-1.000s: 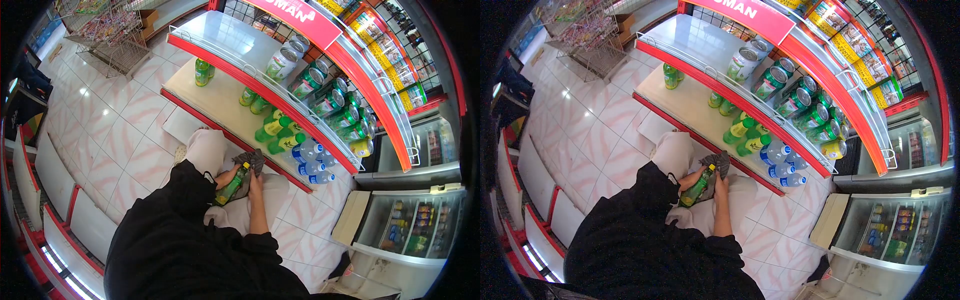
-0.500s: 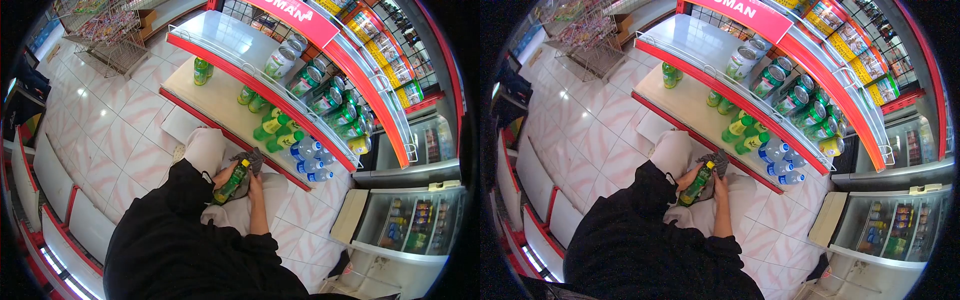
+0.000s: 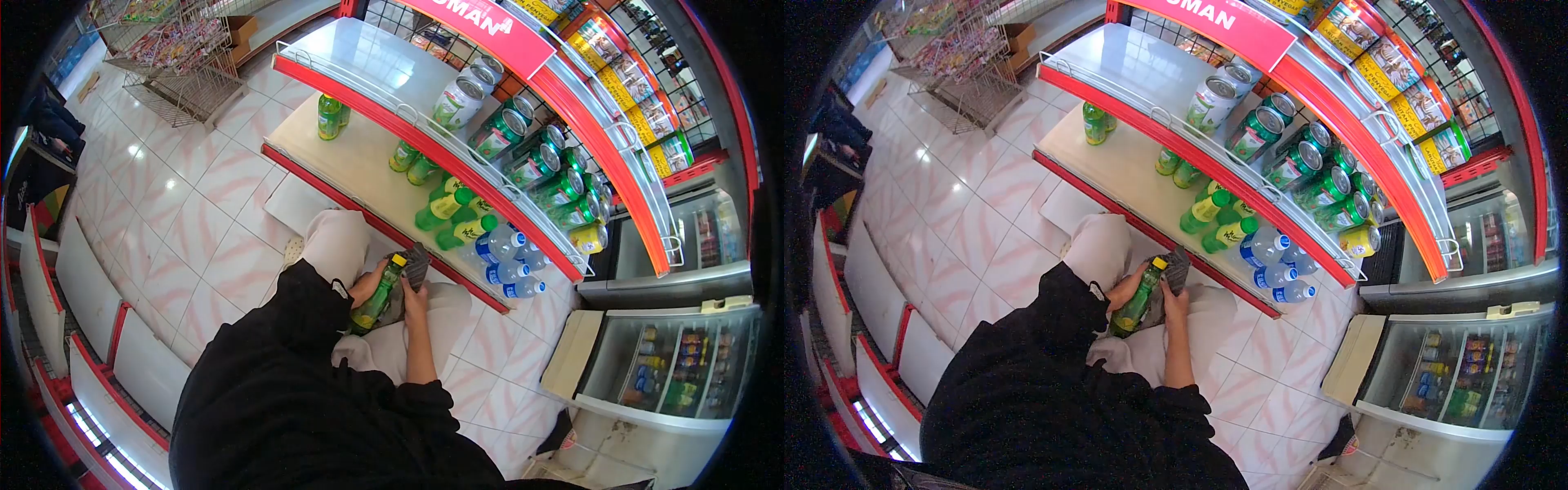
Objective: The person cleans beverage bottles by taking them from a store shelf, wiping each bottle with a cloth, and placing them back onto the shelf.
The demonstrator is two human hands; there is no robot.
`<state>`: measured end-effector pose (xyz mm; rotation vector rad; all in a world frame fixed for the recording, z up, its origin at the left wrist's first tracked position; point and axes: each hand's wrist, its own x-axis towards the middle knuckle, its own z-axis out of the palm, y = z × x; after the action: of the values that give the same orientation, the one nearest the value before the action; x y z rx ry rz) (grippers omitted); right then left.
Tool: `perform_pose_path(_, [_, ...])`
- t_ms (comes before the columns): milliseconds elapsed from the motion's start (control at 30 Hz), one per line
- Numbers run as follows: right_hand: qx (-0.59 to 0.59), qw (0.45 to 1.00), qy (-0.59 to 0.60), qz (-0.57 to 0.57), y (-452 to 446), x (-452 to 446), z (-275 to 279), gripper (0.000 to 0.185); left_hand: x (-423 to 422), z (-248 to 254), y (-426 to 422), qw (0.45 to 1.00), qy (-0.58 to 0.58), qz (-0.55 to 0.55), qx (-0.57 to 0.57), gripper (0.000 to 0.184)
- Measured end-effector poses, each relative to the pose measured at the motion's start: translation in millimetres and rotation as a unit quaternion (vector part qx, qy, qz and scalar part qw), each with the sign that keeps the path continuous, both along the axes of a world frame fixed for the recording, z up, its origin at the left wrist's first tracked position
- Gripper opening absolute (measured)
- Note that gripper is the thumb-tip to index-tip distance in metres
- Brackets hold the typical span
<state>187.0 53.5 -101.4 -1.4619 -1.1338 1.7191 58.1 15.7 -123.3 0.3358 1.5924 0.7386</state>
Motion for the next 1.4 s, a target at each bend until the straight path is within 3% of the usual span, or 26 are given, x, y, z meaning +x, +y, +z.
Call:
perform_pose_path(233, [0.037, 0.999, -0.032, 0.015, 2.6, 3.1, -4.3, 0.029, -0.1, -13.9, -0.5, 0.998, 0.041, -0.042, -0.001, 0.094])
perform_pose_path(367, [-0.002, 0.999, -0.018, 0.037, 2.4, 4.2, -11.5, 0.031, 6.8, 18.6, -19.2, 0.984, 0.107, 0.065, 0.13, 0.095])
perform_pose_path(500, [-0.003, 0.999, -0.019, 0.047, 3.0, 1.6, -8.7, 0.036, 2.7, 17.5, -16.8, 0.983, 0.13, 0.031, 0.126, 0.094])
perform_pose_path(600, [-0.012, 0.999, -0.017, 0.043, 0.7, -0.9, -3.8, 0.041, -3.0, -19.0, 4.4, 0.999, 0.023, -0.035, -0.006, 0.094])
perform_pose_path(833, [-0.063, 0.992, -0.107, -0.003, 4.6, 1.1, -14.4, 0.062, -1.3, -20.0, 3.6, 1.0, 0.002, -0.016, 0.013, 0.087])
perform_pose_path(1133, [-0.049, 0.996, -0.073, 0.028, 0.3, -6.1, 9.0, 0.059, -5.1, -15.8, 0.7, 1.0, 0.02, -0.012, 0.02, 0.074])
perform_pose_path(1233, [0.047, 0.942, -0.256, 0.213, -5.1, -3.0, 9.9, 0.051, -6.5, -14.1, -1.6, 0.999, 0.028, -0.013, 0.028, 0.069])
perform_pose_path(1400, [0.146, 0.926, -0.192, 0.29, -27.8, -1.8, 27.0, 0.043, -7.3, 0.1, -2.4, 0.996, 0.046, -0.022, 0.068, 0.062])
